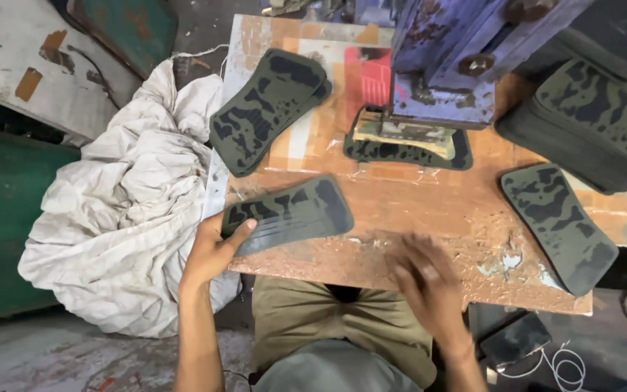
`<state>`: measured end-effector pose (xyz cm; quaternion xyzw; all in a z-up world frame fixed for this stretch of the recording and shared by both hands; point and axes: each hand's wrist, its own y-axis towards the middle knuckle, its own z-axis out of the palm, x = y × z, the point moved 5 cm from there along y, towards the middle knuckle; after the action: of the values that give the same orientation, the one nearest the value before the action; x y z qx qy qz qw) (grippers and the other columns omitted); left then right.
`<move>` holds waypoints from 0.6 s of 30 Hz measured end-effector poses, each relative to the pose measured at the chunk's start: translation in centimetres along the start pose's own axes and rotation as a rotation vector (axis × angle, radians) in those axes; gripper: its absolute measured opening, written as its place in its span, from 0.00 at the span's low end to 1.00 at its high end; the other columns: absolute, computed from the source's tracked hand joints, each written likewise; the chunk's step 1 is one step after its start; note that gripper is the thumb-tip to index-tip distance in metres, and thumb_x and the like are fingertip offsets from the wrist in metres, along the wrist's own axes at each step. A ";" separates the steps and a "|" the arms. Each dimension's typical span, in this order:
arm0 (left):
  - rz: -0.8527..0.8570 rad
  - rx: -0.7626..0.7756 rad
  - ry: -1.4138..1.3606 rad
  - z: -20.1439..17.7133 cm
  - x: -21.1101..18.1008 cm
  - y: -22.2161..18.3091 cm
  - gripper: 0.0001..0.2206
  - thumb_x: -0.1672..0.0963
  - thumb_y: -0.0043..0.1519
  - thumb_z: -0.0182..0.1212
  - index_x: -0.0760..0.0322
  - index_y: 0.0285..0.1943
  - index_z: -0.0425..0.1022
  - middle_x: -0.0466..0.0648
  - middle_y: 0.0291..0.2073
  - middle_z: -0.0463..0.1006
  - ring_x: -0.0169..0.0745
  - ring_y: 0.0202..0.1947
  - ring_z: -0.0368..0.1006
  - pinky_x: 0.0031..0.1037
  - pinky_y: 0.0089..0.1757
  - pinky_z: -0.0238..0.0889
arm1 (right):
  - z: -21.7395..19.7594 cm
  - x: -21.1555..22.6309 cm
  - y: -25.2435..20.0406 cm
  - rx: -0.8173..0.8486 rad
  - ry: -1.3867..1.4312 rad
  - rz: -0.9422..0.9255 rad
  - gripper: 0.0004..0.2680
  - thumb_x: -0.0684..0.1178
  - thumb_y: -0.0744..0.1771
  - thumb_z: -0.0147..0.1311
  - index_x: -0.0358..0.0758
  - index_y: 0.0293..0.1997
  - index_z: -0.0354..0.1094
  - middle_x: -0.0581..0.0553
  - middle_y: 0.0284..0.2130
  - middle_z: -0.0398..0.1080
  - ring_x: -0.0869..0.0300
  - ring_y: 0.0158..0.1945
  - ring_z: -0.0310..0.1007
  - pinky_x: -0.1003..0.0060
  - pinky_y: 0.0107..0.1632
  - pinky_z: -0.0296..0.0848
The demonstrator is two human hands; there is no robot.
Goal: Using a manual industrial press to process patterned fabric pieces at a workbench.
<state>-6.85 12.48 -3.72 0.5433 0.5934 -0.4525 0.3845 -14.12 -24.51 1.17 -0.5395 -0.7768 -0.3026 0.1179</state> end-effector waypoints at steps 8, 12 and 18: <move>0.013 -0.086 -0.118 0.0 1.8 0.5 0.07 0.59 0.64 0.66 0.73 0.44 0.80 0.36 0.28 0.71 0.25 0.29 0.60 0.21 0.32 0.57 | 4.4 -19.9 -27.0 -1.036 0.442 0.955 0.16 0.51 0.79 0.44 0.25 0.40 0.58 0.39 0.31 0.58 0.59 0.31 0.55 0.65 0.36 0.58; 0.033 -0.118 -0.229 -0.1 -0.2 1.3 0.11 0.59 0.64 0.63 0.71 0.52 0.78 0.38 0.40 0.81 0.23 0.39 0.70 0.20 0.42 0.65 | 7.3 -25.7 -27.9 -0.745 0.586 1.180 0.14 0.56 0.77 0.40 0.32 0.61 0.61 0.38 0.46 0.72 0.55 0.41 0.71 0.63 0.40 0.73; -0.038 -0.088 -0.228 -0.5 1.1 1.6 0.12 0.58 0.67 0.60 0.73 0.55 0.78 0.40 0.42 0.81 0.26 0.42 0.70 0.21 0.46 0.64 | 9.3 -24.0 -22.2 -0.456 0.599 1.047 0.21 0.50 0.67 0.50 0.30 0.65 0.57 0.36 0.58 0.65 0.45 0.51 0.70 0.46 0.40 0.78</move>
<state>-5.33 13.28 -4.80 0.4595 0.5753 -0.4921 0.4645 -23.55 -42.60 -26.02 -0.7508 -0.2604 -0.5000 0.3443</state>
